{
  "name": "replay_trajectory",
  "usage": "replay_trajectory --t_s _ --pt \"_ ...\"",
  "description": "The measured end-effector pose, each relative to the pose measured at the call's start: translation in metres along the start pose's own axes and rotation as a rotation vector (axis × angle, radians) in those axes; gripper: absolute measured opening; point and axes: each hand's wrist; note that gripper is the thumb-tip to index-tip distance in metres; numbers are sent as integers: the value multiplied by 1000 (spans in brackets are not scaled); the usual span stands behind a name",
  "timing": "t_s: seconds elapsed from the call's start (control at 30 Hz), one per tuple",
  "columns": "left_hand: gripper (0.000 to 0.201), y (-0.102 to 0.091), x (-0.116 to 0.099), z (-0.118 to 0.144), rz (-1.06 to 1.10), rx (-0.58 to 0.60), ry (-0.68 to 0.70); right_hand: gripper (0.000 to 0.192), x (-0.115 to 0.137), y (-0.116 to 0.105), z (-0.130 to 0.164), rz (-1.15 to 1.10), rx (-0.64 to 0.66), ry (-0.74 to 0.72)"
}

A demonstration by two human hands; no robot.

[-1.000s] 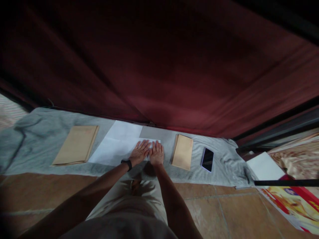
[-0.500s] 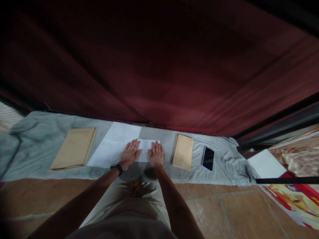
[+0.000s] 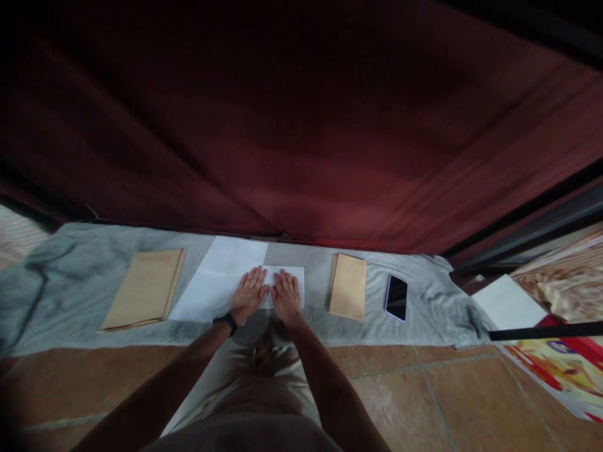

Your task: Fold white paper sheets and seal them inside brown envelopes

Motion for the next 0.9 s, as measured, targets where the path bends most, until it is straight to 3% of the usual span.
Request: replay_trajectory --t_s 0.3,0.6,0.77,0.9 --pt "60 3 0 -1 78 -11 -24 53 -41 -30 21 46 -134 247" --pt "60 4 0 -2 82 -13 -22 40 -33 -53 11 -222 -108 588" --pt "59 3 4 -1 92 -15 -9 20 -35 -61 6 -364 -125 566" --pt "57 -2 0 -3 225 -25 -44 25 -32 -77 6 -458 -141 503"
Point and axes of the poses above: each hand's wrist, its own z-axis away from the middle knuckle, its own y-axis out of the palm, x = y × z, and after that the axes turned 8 degrees about -z, right-handed
